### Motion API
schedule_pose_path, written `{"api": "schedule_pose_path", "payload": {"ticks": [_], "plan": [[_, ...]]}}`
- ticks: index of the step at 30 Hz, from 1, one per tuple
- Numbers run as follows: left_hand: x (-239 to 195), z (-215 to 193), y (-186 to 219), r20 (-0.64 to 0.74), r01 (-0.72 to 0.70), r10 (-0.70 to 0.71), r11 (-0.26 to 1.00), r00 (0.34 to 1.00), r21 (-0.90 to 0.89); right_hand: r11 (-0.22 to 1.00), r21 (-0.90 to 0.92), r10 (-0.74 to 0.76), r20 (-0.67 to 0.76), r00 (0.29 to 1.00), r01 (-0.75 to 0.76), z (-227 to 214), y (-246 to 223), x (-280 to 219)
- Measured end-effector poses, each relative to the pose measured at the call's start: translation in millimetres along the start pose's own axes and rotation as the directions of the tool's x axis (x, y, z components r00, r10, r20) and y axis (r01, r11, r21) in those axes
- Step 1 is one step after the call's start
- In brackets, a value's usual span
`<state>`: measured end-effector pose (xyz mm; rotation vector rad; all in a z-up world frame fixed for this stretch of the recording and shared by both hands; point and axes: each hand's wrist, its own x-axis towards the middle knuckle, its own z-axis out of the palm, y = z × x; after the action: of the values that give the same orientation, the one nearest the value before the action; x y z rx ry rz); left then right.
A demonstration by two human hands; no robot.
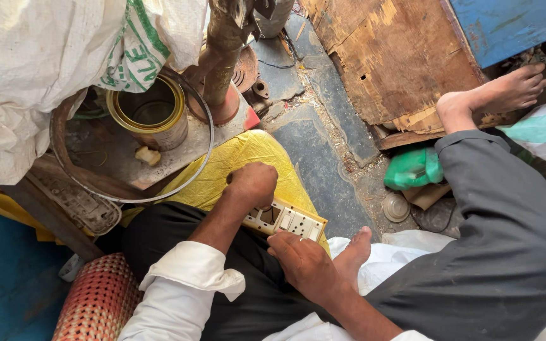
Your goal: The person is repairing an electrical switchboard by using a screwdriver to tighten screws, stripping a wire, and adjusting internal components.
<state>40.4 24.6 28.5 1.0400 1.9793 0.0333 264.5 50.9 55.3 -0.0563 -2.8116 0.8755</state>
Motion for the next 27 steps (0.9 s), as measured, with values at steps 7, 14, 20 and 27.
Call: {"api": "schedule_pose_path", "payload": {"ticks": [7, 14, 20, 27], "plan": [[-2.7, -1.6, 1.3, -0.002, 0.01, -0.01, 1.0, 1.0, 0.009, 0.901, 0.328, 0.334, -0.103, 0.937, -0.285, -5.9, -13.9, 3.0], [-4.7, -2.3, 4.6, 0.008, 0.012, -0.012, 1.0, 1.0, 0.003, 0.783, 0.586, 0.222, 0.051, 0.974, -0.209, -1.1, -13.5, 14.5], [-2.2, -2.9, 5.2, 0.038, 0.019, -0.02, 1.0, 0.999, 0.017, 0.59, 0.77, 0.176, 0.171, 0.969, -0.243, 4.0, -11.4, 22.1], [0.2, 1.0, -0.3, -0.004, -0.02, 0.02, 1.0, 1.0, 0.009, 0.574, 0.75, 0.441, 0.054, 0.896, -0.328, -24.0, -5.5, 9.5]]}}
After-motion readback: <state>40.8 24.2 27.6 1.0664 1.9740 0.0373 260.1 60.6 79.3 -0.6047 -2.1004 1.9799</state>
